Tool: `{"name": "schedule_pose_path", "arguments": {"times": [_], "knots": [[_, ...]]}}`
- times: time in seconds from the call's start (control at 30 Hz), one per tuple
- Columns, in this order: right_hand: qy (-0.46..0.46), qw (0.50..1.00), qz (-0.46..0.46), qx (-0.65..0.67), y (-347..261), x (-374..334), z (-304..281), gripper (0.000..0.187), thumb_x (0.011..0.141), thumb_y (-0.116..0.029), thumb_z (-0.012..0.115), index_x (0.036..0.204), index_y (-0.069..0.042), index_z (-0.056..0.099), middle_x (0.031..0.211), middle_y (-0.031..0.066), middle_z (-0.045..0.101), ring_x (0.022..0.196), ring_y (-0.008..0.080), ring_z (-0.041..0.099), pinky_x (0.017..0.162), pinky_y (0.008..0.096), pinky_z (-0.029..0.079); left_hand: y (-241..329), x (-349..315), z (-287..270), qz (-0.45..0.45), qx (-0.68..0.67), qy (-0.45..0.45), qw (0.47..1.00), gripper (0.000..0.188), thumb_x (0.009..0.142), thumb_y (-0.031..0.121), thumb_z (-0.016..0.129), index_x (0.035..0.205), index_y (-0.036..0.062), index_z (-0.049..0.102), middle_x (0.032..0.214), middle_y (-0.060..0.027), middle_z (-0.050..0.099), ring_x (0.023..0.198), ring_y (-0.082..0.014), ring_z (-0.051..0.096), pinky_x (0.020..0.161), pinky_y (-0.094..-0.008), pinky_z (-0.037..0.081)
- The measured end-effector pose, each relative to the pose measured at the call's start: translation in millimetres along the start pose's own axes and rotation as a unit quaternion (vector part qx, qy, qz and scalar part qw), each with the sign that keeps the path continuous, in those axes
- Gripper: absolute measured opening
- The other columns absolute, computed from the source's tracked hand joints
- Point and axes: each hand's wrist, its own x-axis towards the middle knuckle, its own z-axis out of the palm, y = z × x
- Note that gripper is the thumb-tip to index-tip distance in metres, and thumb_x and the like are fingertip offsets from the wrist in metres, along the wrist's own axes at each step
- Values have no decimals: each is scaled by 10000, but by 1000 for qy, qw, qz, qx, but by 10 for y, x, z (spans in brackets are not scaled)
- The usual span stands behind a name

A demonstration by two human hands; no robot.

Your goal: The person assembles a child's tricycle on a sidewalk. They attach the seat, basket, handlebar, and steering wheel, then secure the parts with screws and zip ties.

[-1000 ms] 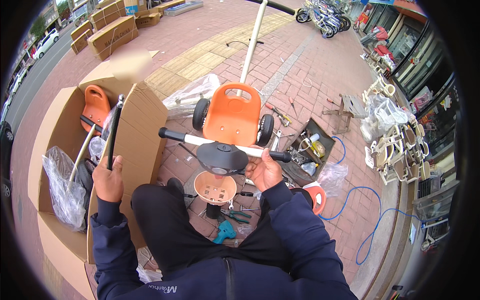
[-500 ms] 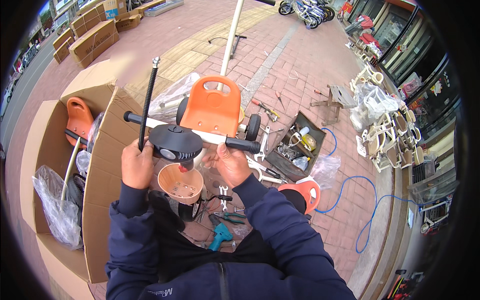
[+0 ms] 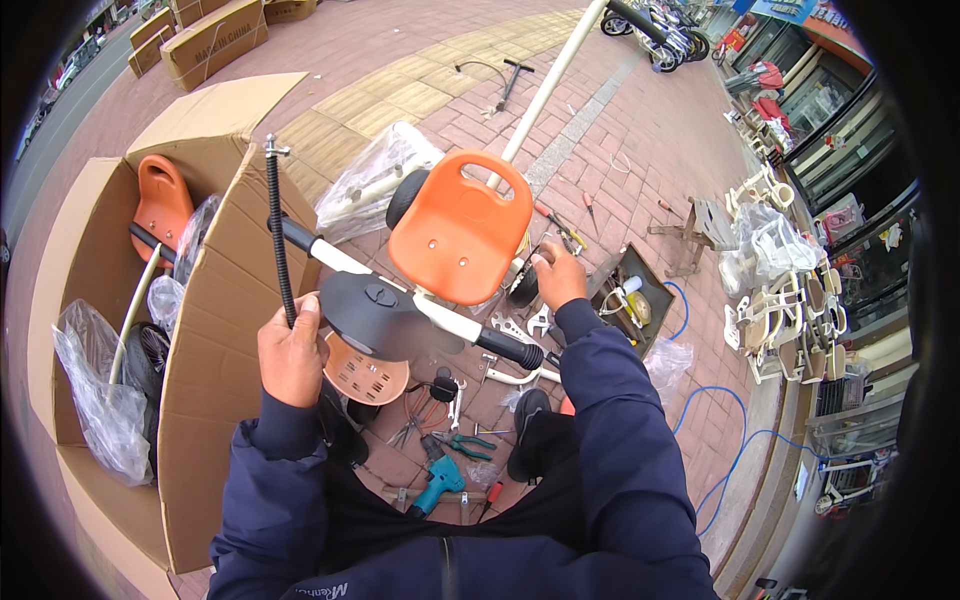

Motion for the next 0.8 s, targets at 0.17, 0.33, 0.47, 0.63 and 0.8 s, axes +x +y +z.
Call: {"name": "schedule_pose_path", "arguments": {"times": [0.17, 0.33, 0.47, 0.63, 0.8], "knots": [[-11, 979, 5, 204, 67, 846, 241, 585, 894, -131, 640, 1428, 35, 465, 1312, 247, 620, 1166, 338, 645, 1006, 408, 486, -48, -145, 132, -110, -106, -10, 988, 425, 1054, 417, 467, 975, 25, 612, 670, -32, 577, 417, -104, 425, 375, -231, 264], [-25, 974, -82, 210, -188, 1337, 427, 407, 884, -65, 632, 1252, 103, 584, 1125, 237, 698, 1026, 289, 692, 888, 369, 527, 9, -224, 252, -98, -128, -95, 982, 529, 974, 519, 552, 1083, 6, 623, 711, -38, 604, 451, -93, 449, 387, -220, 281], [-98, 947, 55, 300, -444, 1347, 331, 286, 879, -63, 656, 1123, 83, 630, 894, 105, 709, 755, 167, 663, 699, 304, 523, 56, -159, 182, -80, -119, -94, 985, 447, 922, 399, 605, 1016, -36, 630, 674, -48, 587, 442, -88, 428, 411, -231, 284], [-118, 954, 7, 275, -698, 1140, -121, 259, 886, -93, 674, 1083, 72, 642, 817, 54, 672, 644, 99, 583, 592, 273, 475, 194, 119, -179, -46, -207, -157, 965, 559, 933, 461, 586, 1165, -48, 594, 880, -138, 700, 491, -153, 561, 454, -263, 456], [-107, 915, 0, 389, -810, 863, -568, 239, 935, -156, 673, 1027, 63, 646, 763, 32, 607, 612, 90, 526, 620, 250, 452, 272, 469, -381, -10, -362, -93, 928, 558, 1025, 492, 470, 1205, -22, 590, 1045, -158, 701, 888, -266, 703, 807, -384, 581]]}}
